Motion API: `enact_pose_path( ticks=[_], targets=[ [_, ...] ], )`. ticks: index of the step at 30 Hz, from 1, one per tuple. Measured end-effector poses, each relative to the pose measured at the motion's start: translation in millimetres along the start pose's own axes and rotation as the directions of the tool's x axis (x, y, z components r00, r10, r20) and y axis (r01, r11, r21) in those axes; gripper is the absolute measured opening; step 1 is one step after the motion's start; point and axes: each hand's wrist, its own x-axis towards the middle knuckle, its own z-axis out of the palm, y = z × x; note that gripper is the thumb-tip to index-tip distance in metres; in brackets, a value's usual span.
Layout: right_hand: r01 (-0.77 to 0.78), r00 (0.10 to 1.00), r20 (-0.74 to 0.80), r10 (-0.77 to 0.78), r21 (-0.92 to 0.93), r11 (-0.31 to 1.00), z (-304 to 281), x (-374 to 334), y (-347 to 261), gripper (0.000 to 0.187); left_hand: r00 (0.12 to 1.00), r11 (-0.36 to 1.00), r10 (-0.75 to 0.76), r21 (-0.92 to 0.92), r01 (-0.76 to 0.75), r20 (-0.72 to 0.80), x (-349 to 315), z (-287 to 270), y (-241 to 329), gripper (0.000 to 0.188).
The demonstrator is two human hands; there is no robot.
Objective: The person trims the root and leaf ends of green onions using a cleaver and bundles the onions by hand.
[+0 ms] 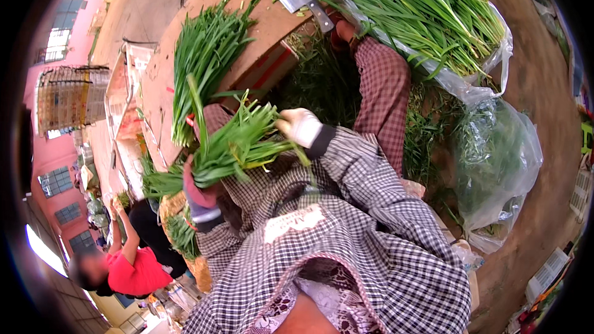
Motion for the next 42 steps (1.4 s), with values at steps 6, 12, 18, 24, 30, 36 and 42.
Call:
enact_pose_path(
  ticks=[6,12,18,24,30,36,42],
  targets=[
    [-0.320,0.857,0.352,0.377,-0.212,0.924,-59,-21,0,0.026,0.998,0.980,-0.051,-0.196,0.045,-0.024,14,-10,-30,0.042],
    [-0.491,0.760,0.227,0.609,-0.413,0.767,-125,-9,31,0.035,0.979,0.925,-0.183,-0.321,0.204,0.094,17,-50,-31,0.043],
    [-0.267,0.937,0.108,0.333,-0.393,0.880,-96,39,-5,0.070,0.992,0.954,-0.117,-0.273,0.124,0.042,27,-63,-37,0.043],
    [-0.078,0.982,0.168,0.087,-0.058,0.995,-18,114,-28,0.064,0.987,0.980,-0.122,-0.145,0.136,0.101,34,-39,-19,0.038],
    [-0.075,0.970,0.224,0.099,-0.111,0.991,39,107,13,0.024,0.985,0.981,-0.173,-0.097,0.170,-0.024,45,-56,-30,0.038],
    [-0.087,0.911,0.308,0.274,-0.505,0.859,-62,75,61,0.031,0.964,0.954,-0.267,-0.147,0.263,-0.005,55,-57,-31,0.037],
    [-0.257,0.952,0.176,0.250,0.018,0.966,-54,91,-1,0.062,0.979,0.974,-0.187,-0.113,0.195,0.074,63,-59,-34,0.040]
  ],
)
